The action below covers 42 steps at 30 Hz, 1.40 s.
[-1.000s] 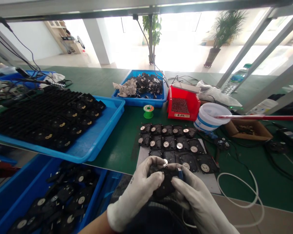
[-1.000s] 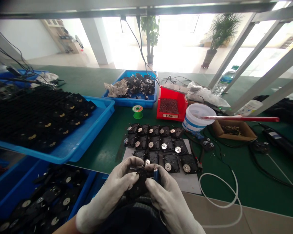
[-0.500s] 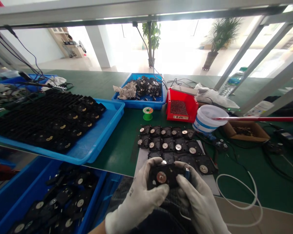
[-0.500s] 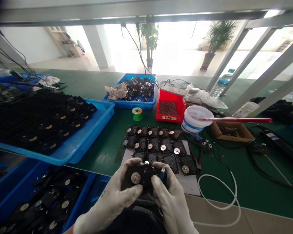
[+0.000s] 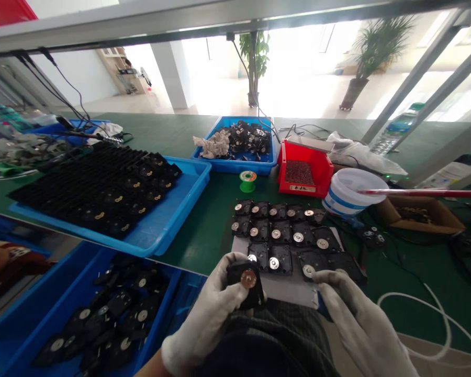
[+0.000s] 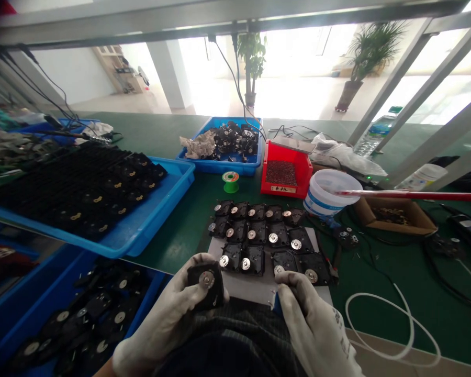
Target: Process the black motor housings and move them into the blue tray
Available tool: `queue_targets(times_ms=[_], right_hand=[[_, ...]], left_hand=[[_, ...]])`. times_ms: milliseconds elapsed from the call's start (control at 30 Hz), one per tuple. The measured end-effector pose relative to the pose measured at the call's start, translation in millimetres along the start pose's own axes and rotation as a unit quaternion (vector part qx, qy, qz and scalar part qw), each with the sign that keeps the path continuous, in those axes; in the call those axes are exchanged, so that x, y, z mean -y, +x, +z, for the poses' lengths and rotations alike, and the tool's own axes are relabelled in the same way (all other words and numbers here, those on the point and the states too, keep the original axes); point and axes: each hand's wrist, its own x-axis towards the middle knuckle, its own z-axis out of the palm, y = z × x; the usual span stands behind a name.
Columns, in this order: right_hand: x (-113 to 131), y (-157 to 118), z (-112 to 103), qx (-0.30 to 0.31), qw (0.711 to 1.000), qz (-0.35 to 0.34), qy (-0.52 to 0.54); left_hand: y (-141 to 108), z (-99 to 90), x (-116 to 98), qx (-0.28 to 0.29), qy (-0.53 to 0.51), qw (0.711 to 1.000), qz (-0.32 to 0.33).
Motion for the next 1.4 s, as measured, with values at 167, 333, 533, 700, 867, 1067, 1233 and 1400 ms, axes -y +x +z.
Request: queue_targets(times_ms=[167,333,533,700,867,1067,1233,1400], right_hand=[[31.9,-8.6,26.4,-0.026,0.971,-0.17,-0.165],[64.7,-1.5,49.3,0.015,0.912,-0.307,-0.271],[77.1,10.0,56.6,0.04,0.897,-0.327,-0.296],[80.0,12.9,58.3,0.055,0.898,-0.319,-0.298],[77.7,12.3,59.4,0.051,0.902,-0.304,-0.302],[74.6,9.9,57.9,0.05,0.905,-0.305,-0.292],[76.9,10.5,57.1,0.04,0.903,-0.315,-0.29],[77.6,10.6,56.4,0.043,0.904,-0.313,-0.289]], left_hand=[[-2.0,1.6,1.3,-0.01,0.119,0.992,0.033],[-1.9,1.9,4.7,0.015,0.226,0.972,0.062],[-0.7,5.2,2.4,0.019,0.28,0.958,0.054],[-0.5,2.0,4.4,0.015,0.293,0.954,0.06],[-0.2,0.8,4.8,0.011,0.296,0.954,0.044],[-0.4,0.5,4.8,0.013,0.299,0.952,0.06],[-0.5,1.7,3.3,0.022,0.301,0.952,0.057],[0.0,2.2,4.3,0.02,0.299,0.953,0.046]])
